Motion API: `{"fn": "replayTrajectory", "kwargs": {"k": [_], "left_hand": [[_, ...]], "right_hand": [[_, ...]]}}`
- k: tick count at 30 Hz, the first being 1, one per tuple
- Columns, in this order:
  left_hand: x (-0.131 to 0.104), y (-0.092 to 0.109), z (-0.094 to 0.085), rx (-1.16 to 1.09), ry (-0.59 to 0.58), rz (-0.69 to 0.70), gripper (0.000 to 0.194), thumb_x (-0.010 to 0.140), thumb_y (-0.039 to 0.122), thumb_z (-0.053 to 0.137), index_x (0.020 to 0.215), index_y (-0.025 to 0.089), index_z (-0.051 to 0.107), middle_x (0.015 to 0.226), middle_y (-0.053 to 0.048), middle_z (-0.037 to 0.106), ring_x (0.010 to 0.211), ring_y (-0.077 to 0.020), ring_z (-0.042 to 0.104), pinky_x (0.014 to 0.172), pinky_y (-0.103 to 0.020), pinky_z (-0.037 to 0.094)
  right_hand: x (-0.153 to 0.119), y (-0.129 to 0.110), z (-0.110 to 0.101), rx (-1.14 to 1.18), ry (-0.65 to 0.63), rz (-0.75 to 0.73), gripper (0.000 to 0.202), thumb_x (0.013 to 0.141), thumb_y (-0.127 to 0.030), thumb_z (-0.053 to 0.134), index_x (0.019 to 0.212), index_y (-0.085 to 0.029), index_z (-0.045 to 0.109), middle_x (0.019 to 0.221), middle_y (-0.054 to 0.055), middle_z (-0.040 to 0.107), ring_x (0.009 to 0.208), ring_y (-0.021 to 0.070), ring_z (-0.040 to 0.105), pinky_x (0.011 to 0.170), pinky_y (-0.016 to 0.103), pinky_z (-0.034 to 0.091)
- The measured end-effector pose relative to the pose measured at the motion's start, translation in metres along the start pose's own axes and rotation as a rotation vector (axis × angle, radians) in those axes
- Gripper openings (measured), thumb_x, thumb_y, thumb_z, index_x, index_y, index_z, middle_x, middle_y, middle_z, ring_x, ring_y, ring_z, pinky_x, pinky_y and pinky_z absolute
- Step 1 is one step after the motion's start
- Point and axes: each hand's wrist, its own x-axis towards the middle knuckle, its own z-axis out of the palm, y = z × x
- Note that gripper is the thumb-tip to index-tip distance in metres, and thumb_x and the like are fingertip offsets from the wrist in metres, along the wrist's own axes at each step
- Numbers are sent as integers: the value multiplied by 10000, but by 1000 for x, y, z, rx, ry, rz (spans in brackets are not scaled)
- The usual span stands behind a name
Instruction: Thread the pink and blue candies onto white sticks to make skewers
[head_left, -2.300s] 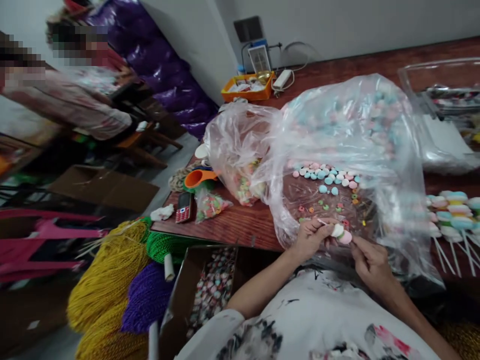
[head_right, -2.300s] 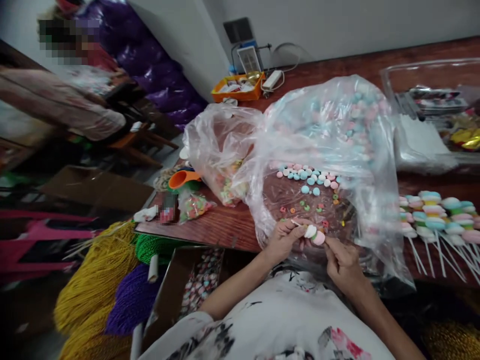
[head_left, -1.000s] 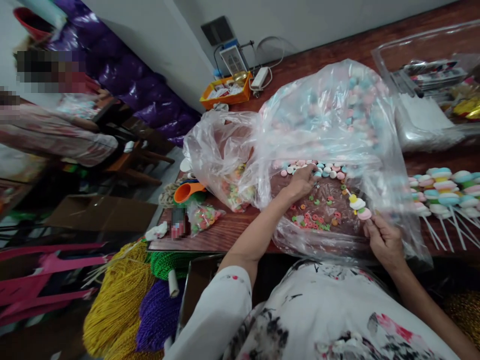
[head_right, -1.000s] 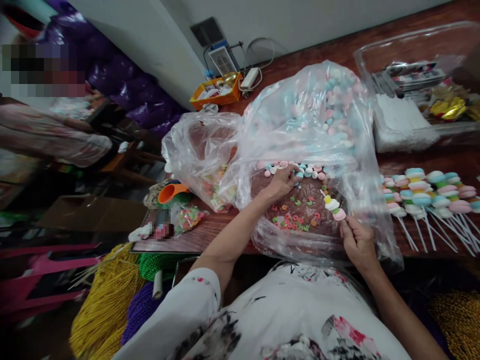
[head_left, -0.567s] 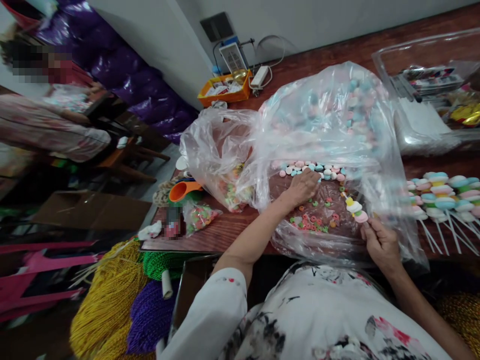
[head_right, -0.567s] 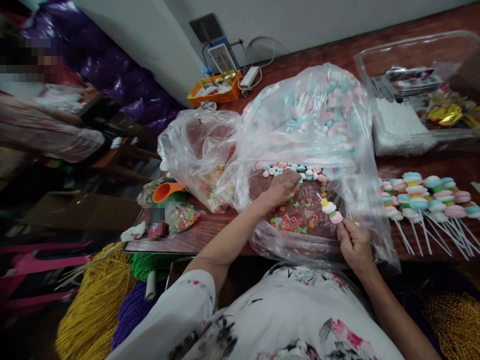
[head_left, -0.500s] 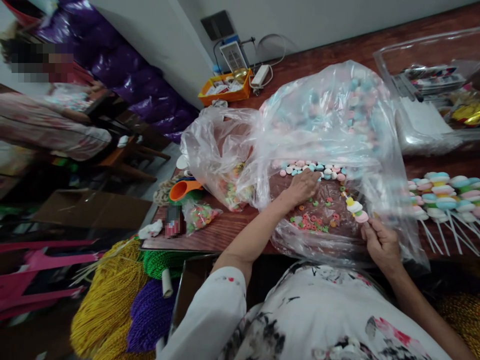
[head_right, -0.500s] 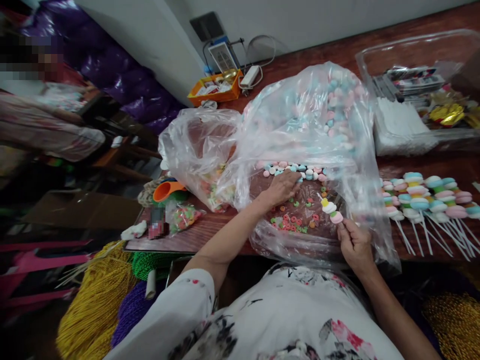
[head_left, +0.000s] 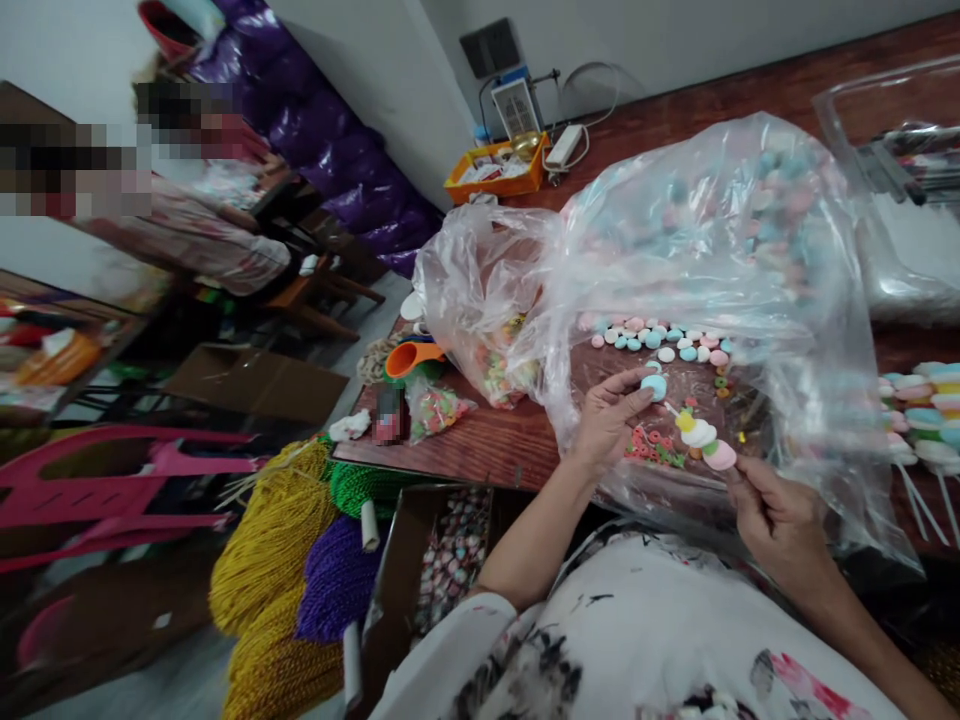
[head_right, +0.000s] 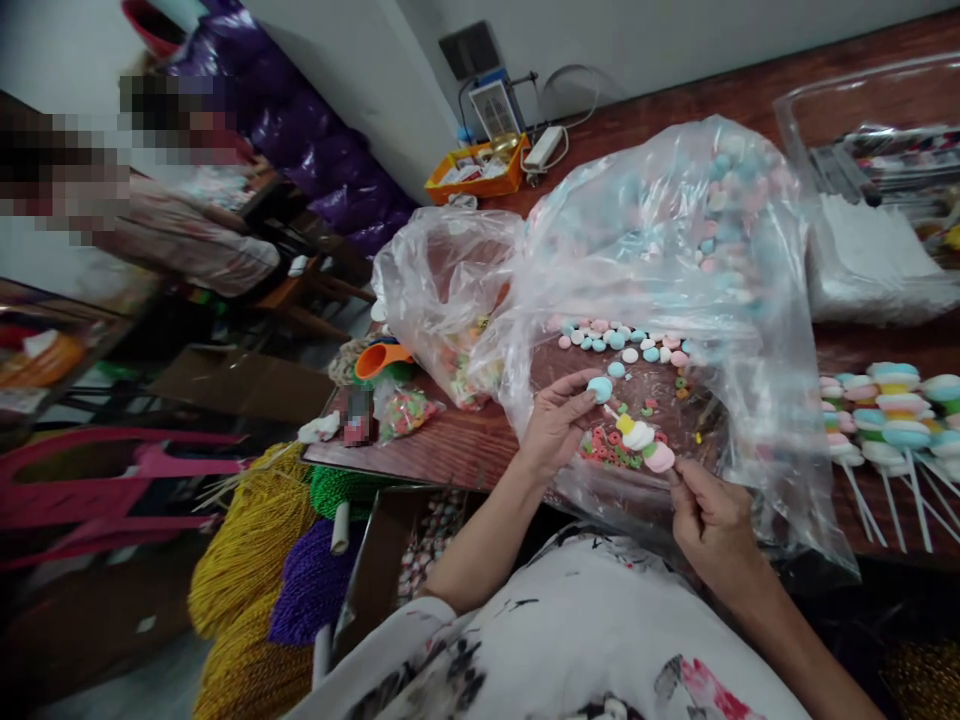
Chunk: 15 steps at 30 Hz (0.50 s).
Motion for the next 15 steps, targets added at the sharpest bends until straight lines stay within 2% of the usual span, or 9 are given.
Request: {"fn": "replayTrajectory", "kwargs": {"k": [4,9,15], "left_hand": [[-9,-8,1,-35,55,54,486,563,336,969,983,190,774,888,-13,791,736,-167,756,717,-306,623],[-11,-12,6,-34,87,97,524,534,369,983,986,199,781,819,1,790,678,-167,760,656,-262,597],[-12,-21,0,43,84,194,508,579,385,967,1019,208,784,849,0,791,712,-162,761,701,-277,616]], "right_hand": [[5,-6,2,-53,16,-59,106,940,-107,575,887,-156,652,560,-66,499,418,56,425,460,188,329],[5,-10,-1,-112,-7,-104,148,948,-97,538,859,-154,641,550,-61,499,402,61,386,458,211,308],[0,-9,2,-114,5,-50,159,956,-114,528,842,-173,622,547,-66,462,427,75,434,484,219,330]]}}
